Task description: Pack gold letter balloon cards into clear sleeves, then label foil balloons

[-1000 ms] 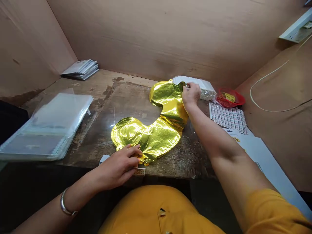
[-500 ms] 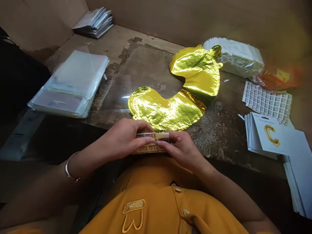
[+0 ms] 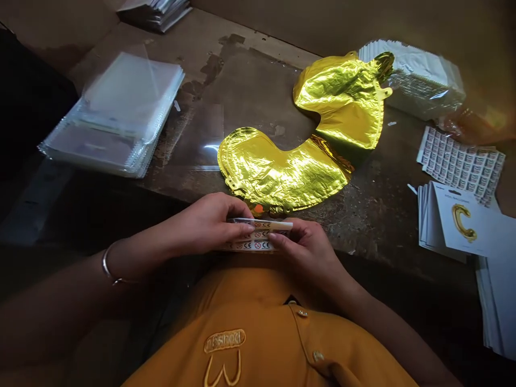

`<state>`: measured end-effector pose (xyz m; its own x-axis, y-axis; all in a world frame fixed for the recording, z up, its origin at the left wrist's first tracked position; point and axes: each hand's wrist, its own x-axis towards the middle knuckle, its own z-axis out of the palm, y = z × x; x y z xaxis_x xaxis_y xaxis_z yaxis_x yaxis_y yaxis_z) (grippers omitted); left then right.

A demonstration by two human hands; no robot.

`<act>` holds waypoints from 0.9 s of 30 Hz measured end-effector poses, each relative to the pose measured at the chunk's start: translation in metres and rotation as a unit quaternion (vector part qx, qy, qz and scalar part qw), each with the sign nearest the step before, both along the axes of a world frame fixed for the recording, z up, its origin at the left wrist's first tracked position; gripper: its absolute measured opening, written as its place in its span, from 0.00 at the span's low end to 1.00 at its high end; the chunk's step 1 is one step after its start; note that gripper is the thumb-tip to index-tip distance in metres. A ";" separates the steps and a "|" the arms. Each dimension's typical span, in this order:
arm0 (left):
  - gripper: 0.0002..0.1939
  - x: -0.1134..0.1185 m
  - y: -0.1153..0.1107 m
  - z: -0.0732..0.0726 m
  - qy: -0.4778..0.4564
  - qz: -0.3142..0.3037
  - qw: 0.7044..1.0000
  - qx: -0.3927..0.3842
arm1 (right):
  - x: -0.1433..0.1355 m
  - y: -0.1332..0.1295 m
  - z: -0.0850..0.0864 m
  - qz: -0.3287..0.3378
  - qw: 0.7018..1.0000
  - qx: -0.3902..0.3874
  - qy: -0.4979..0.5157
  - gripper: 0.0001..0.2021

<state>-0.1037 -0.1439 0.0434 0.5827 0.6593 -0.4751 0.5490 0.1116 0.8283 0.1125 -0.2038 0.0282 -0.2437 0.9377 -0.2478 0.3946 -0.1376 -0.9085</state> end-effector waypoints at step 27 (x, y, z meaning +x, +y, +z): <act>0.12 0.009 0.005 0.000 -0.012 -0.092 0.995 0.038 | -0.001 0.009 0.018 0.066 0.950 0.254 -0.169 0.04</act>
